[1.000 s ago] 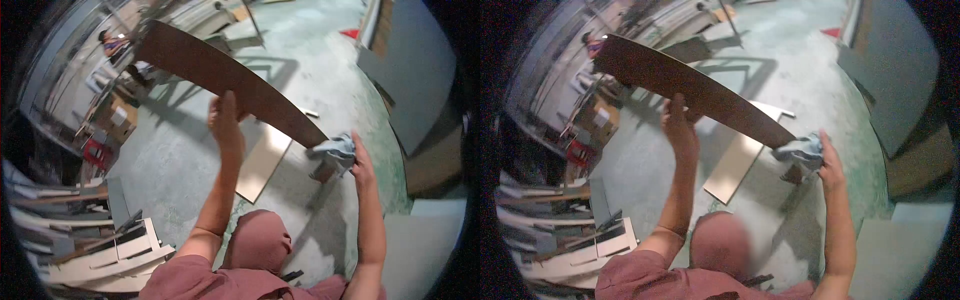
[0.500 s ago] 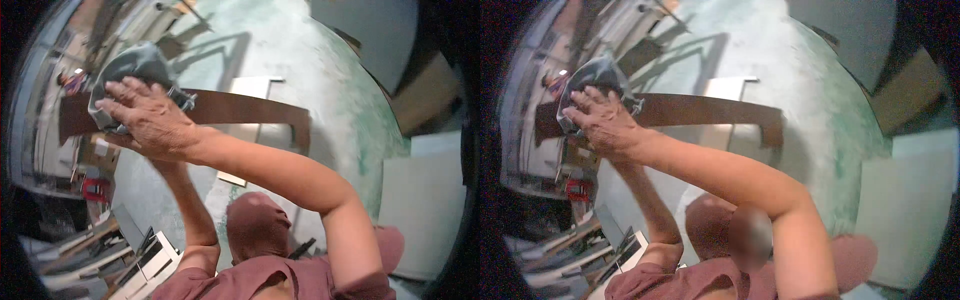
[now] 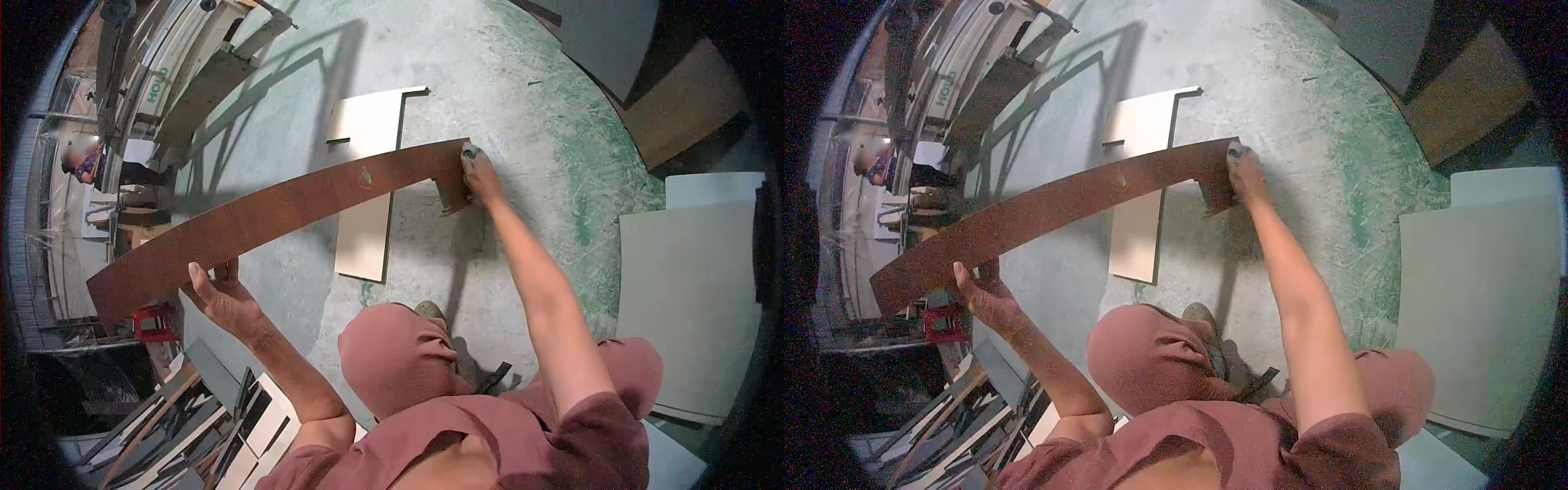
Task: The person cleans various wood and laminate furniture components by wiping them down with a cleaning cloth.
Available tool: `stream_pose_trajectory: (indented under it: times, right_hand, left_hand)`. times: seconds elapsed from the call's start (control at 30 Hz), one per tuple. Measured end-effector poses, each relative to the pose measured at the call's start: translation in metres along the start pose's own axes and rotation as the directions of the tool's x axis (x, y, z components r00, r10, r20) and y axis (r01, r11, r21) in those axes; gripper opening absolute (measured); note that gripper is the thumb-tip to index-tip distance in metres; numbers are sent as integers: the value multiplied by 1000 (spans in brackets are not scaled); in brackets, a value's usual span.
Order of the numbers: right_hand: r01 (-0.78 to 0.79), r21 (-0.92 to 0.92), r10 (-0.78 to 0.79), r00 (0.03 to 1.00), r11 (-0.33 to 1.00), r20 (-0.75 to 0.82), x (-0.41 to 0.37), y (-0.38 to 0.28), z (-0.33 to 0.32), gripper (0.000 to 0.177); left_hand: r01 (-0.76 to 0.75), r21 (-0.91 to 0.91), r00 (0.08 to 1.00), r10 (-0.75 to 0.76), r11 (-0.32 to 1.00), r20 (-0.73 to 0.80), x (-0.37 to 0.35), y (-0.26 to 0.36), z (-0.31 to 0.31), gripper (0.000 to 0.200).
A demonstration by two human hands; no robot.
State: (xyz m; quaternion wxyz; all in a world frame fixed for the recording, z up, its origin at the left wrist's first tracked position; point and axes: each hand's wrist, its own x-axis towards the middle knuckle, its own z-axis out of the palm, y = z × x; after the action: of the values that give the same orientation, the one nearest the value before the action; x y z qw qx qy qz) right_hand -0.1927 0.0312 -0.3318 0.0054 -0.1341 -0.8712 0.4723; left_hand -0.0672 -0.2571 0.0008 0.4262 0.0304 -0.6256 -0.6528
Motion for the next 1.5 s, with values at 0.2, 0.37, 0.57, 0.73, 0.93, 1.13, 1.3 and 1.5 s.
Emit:
stream_pose_trajectory:
  times: [0.2, 0.37, 0.57, 0.73, 0.93, 1.13, 1.3, 1.5]
  right_hand:
    - [-62, -223, -12, 949, 973, -316, -48, 11, 48, 48]
    - [-570, 809, 566, 717, 143, 406, -120, -39, 57, 48]
    - [-656, 730, 101, 727, -193, 680, -174, -165, -11, 60]
    - [-749, 610, -13, 634, -258, 773, -149, -179, -43, 49]
    - [-819, 520, 58, 523, -240, 850, -174, -173, -17, 30]
    - [-821, 562, 60, 559, -99, 827, -196, -142, 14, 38]
    - [-651, 731, 1, 747, 205, 665, -175, -114, 29, 53]
    - [-446, 543, -12, 765, 712, 644, -109, -122, 4, 49]
  left_hand:
    - [35, -10, 998, -35, 999, -45, -1, -8, -21, 44]
    - [126, -225, 990, -109, 966, 88, 12, -26, -40, 34]
    - [309, -566, 950, -275, 764, 149, 23, -62, -54, 37]
    - [409, -755, 911, -185, 512, 368, 28, -92, -75, 30]
    - [440, -641, 887, -416, 629, 201, 19, -83, -90, 64]
    - [618, -349, 680, -701, 705, -213, -27, -76, -129, 78]
    - [790, -582, 222, -975, 196, -26, -67, -116, -190, 55]
    - [648, -727, 239, -967, 227, -88, -120, -156, -149, 53]
